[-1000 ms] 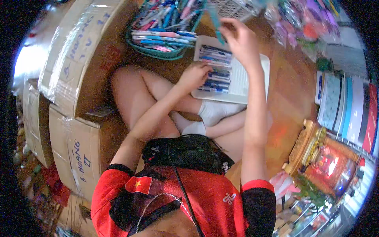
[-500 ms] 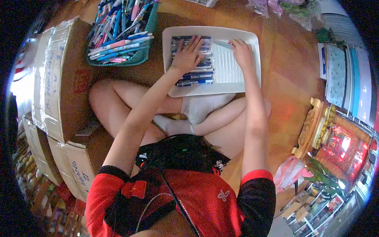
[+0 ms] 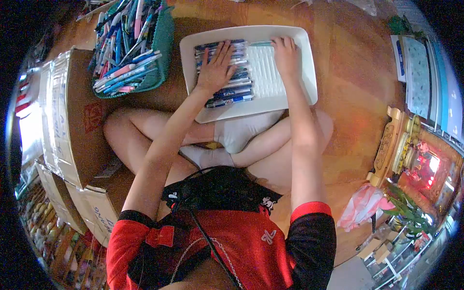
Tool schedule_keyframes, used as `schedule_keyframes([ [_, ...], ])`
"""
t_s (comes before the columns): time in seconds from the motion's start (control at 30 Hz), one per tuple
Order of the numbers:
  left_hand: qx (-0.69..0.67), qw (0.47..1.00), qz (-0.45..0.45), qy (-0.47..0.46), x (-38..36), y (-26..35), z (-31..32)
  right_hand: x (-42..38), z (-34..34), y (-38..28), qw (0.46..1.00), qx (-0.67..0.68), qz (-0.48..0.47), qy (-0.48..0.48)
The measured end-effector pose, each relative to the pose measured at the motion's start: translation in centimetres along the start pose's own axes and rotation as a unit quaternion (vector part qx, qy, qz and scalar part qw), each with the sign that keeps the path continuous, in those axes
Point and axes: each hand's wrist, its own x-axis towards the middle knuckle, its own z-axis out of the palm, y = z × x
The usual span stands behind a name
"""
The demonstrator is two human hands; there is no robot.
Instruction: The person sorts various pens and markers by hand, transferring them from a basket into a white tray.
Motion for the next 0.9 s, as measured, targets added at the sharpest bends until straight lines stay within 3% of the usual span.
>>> schedule_keyframes([
  [0.13, 0.003, 1.0, 0.01, -0.005, 0.2, 0.2, -0.5, 0.4, -1.7, -0.6, 0.998, 0.039, 0.003, 0.039],
  [0.23, 0.007, 1.0, 0.017, -0.01, 0.3, 0.2, -0.8, 0.5, -3.7, 0.3, 0.982, 0.11, 0.111, 0.103],
  [0.33, 0.034, 0.999, 0.022, -0.021, 0.3, 0.3, -0.9, -0.8, -8.0, 0.8, 0.936, 0.245, 0.25, 0.041],
  [0.47, -0.015, 0.999, 0.044, 0.007, 0.3, 1.6, -4.7, -5.4, -6.7, 4.7, 0.9, 0.314, 0.297, 0.054],
  [0.67, -0.038, 0.987, 0.083, 0.136, -0.5, 3.5, -19.7, -3.1, -6.7, 4.8, 0.892, 0.335, 0.296, 0.072],
  [0.7, -0.038, 0.988, 0.031, 0.148, -0.6, 2.9, -21.9, -2.7, -6.9, 4.2, 0.894, 0.331, 0.297, 0.061],
  [0.77, -0.009, 0.979, 0.014, 0.205, -1.1, -0.4, -25.1, -3.2, -5.8, 3.5, 0.897, 0.356, 0.256, 0.06],
  [0.83, 0.002, 0.985, -0.113, 0.133, -2.0, -2.2, -28.5, -3.4, -6.6, 1.1, 0.897, 0.368, 0.244, 0.01],
  [0.9, 0.129, 0.987, -0.077, 0.055, -3.2, -5.7, -29.8, -3.0, -8.4, -1.8, 0.899, 0.364, 0.241, -0.037],
])
